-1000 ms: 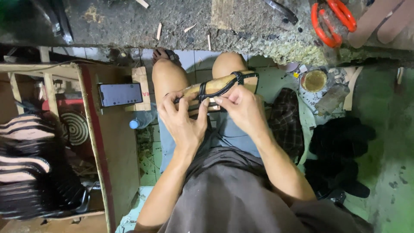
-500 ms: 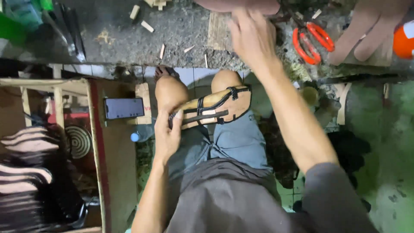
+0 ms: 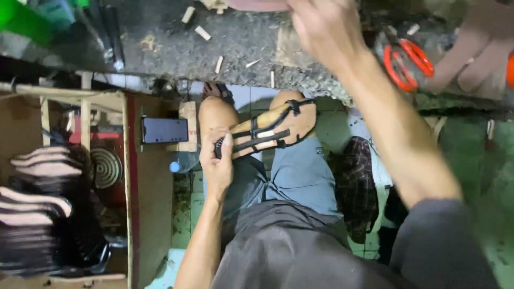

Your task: Assembling a sandal by attaching straps to the sole, hammering them into place, and trimming excess material.

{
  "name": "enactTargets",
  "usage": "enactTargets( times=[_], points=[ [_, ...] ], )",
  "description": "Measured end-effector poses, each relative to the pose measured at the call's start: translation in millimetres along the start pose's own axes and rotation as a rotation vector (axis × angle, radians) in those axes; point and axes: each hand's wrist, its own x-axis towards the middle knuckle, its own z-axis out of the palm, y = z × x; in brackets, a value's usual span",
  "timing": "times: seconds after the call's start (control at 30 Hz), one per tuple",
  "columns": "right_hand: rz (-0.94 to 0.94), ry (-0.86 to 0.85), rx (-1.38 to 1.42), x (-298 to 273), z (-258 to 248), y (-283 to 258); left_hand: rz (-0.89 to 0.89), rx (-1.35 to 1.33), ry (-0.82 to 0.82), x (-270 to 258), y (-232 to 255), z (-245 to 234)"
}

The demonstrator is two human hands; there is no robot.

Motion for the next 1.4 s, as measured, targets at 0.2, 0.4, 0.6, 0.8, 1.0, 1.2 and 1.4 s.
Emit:
enactTargets(
  times=[0.2,0.4,0.6,0.8,1.0,1.2,1.4],
  points=[
    [0.9,0.364,1.054,-14,-130,-120,0.004,-0.128,0.038,-20,-18,-1],
    [1.716,0.326,1.732,-101,-90,-194,0.009,-0.19,0.013,-20,-15,8],
    [1.782,0.289,1.686,-124,-65,-226,0.066,-0.269,-0.031,-17,-23,10],
    [1.752,0.265,1.608,-121,-62,-231,0.099,-0.248,-0.065,-14,-24,8],
    [1.742,0.244,1.554,-122,-61,-234,0.088,-0.073,-0.059,-11,-23,10],
    [1.708,0.203,1.463,-127,-72,-218,0.107,-0.06,-0.078,-9,-25,13],
    [1.702,0.325,1.328,-184,-38,-180,0.144,-0.011,-0.105,-6,-25,11]
  ],
)
